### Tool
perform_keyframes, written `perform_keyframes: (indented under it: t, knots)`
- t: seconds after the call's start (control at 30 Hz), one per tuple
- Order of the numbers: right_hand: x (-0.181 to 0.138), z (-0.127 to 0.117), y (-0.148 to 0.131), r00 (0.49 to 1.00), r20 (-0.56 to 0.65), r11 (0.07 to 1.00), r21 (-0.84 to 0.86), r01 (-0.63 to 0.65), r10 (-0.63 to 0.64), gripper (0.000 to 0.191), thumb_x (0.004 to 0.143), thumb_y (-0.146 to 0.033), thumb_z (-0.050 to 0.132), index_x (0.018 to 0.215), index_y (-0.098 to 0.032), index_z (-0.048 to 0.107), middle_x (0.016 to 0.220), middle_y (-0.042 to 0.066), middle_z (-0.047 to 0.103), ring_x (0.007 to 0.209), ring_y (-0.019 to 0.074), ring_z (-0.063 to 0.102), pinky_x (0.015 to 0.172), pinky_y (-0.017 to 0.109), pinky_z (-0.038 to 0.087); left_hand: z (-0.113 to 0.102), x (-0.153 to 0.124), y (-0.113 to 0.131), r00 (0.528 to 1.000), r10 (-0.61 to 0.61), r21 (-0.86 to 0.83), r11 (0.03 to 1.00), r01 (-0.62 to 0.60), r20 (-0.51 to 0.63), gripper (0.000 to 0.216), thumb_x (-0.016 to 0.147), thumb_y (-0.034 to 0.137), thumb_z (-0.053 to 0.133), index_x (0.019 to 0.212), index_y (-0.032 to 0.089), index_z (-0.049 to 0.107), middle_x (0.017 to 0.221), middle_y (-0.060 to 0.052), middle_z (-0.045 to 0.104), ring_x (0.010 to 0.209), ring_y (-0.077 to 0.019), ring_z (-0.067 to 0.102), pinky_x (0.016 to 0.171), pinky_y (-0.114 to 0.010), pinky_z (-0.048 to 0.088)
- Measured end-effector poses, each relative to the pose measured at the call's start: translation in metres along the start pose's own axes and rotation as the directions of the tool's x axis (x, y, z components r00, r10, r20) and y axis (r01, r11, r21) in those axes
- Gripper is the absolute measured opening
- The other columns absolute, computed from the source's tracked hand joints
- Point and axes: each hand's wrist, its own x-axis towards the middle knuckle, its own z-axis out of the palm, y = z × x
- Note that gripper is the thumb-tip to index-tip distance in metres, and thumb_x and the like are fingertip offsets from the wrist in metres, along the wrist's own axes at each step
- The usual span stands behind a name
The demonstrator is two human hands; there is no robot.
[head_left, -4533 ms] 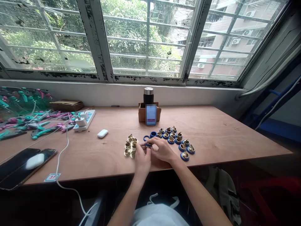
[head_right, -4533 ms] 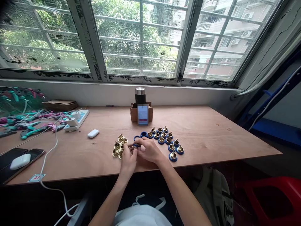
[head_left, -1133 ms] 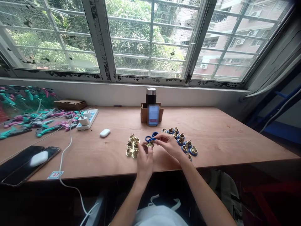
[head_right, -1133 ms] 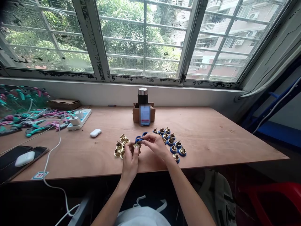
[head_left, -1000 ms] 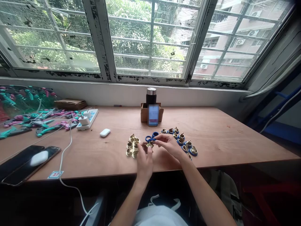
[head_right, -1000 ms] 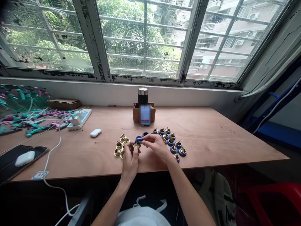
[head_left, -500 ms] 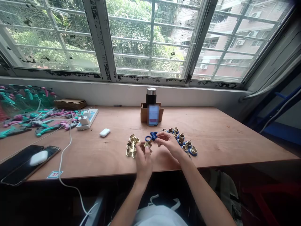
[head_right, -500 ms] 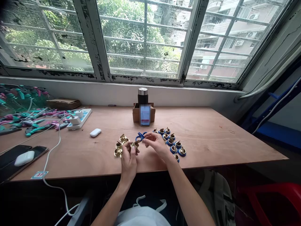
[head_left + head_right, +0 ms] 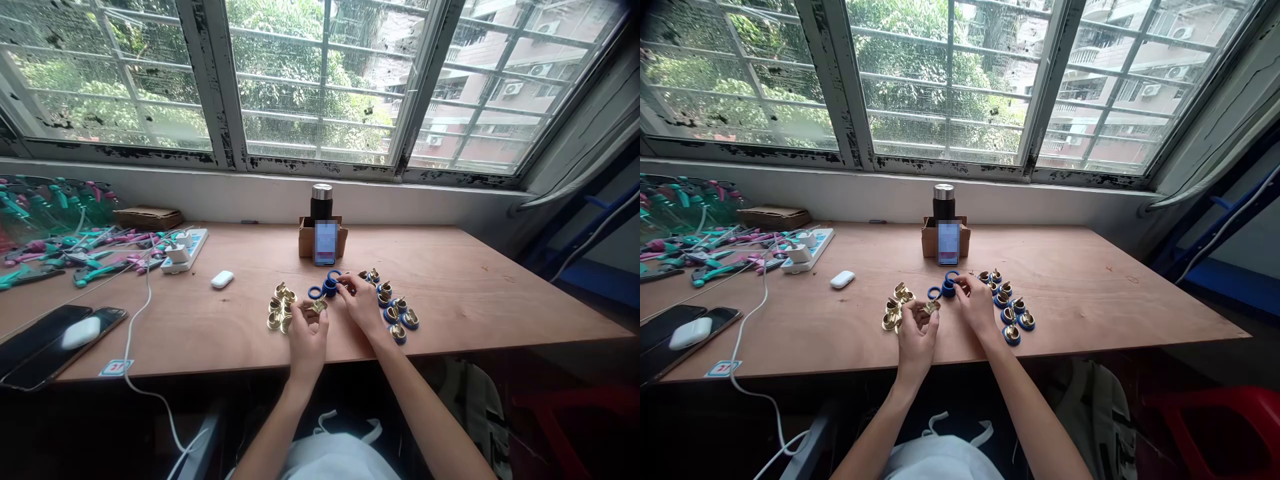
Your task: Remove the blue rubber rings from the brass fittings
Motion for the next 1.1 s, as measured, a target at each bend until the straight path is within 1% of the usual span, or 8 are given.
perform_keyframes:
  t: [0.2, 0.37, 0.73, 0.9, 1.0, 1.1]
  knots:
    - [0.000, 0.006, 0.007, 0.999, 0.042, 0.996, -0.089, 0.002, 0.002, 0.016, 0.094, -0.027, 0.062, 0.102, -0.023, 0.076, 0.095, 0.005, 0.080, 0.077, 0.0217, 0.071, 0.074, 0.032, 0.053, 0.001, -0.001, 0.003, 1.000, -0.007, 0.014, 1.000, 0.006, 0.016, 0.030, 0.095, 0.037, 0.066, 0.116, 0.020, 0.051, 0.105, -0.010, 0.072, 0.092, -0.0216, 0.074, 0.082, -0.035, 0.062]
    - [0.000, 0.008, 0.008, 0.998, 0.068, 0.992, -0.129, 0.013, -0.004, 0.017, 0.095, -0.024, 0.060, 0.102, -0.024, 0.075, 0.099, 0.005, 0.080, 0.084, 0.0233, 0.073, 0.078, 0.033, 0.053, 0.000, -0.002, 0.004, 1.000, -0.006, 0.022, 1.000, 0.005, 0.023, 0.030, 0.095, 0.037, 0.066, 0.117, 0.021, 0.052, 0.105, -0.009, 0.072, 0.094, -0.0216, 0.074, 0.083, -0.035, 0.062]
    - [-0.001, 0.010, 0.009, 0.997, 0.072, 0.990, -0.139, 0.005, 0.005, 0.017, 0.095, -0.023, 0.060, 0.104, -0.023, 0.075, 0.101, 0.005, 0.080, 0.085, 0.0223, 0.073, 0.078, 0.032, 0.053, 0.000, -0.001, 0.004, 1.000, -0.003, 0.037, 0.999, 0.003, 0.022, 0.030, 0.096, 0.037, 0.066, 0.117, 0.021, 0.052, 0.104, -0.009, 0.072, 0.092, -0.0215, 0.075, 0.082, -0.035, 0.063]
    - [-0.002, 0.010, 0.010, 0.997, 0.076, 0.989, -0.147, -0.005, 0.016, 0.018, 0.096, -0.025, 0.060, 0.108, -0.023, 0.074, 0.100, 0.005, 0.079, 0.080, 0.0221, 0.072, 0.075, 0.032, 0.052, 0.001, 0.000, 0.004, 0.999, -0.017, 0.005, 1.000, 0.017, 0.049, 0.032, 0.092, 0.031, 0.070, 0.114, 0.020, 0.051, 0.107, -0.010, 0.073, 0.094, -0.0220, 0.077, 0.084, -0.036, 0.065]
    - [-0.002, 0.011, 0.011, 0.997, 0.073, 0.989, -0.145, -0.016, 0.027, 0.019, 0.097, -0.027, 0.061, 0.111, -0.023, 0.072, 0.098, 0.005, 0.079, 0.078, 0.0220, 0.072, 0.075, 0.032, 0.052, 0.002, 0.000, 0.002, 0.997, -0.026, -0.031, 0.999, 0.028, 0.079, 0.032, 0.088, 0.027, 0.073, 0.110, 0.020, 0.052, 0.108, -0.011, 0.073, 0.096, -0.0229, 0.078, 0.083, -0.037, 0.066]
    - [-0.001, 0.011, 0.012, 0.997, 0.071, 0.990, -0.140, -0.024, 0.034, 0.019, 0.096, -0.028, 0.062, 0.112, -0.023, 0.071, 0.096, 0.005, 0.079, 0.079, 0.0223, 0.073, 0.075, 0.032, 0.052, 0.002, 0.001, 0.001, 0.993, -0.035, -0.034, 0.999, 0.040, 0.114, 0.029, 0.086, 0.022, 0.073, 0.108, 0.019, 0.054, 0.109, -0.011, 0.072, 0.097, -0.0228, 0.078, 0.082, -0.035, 0.067]
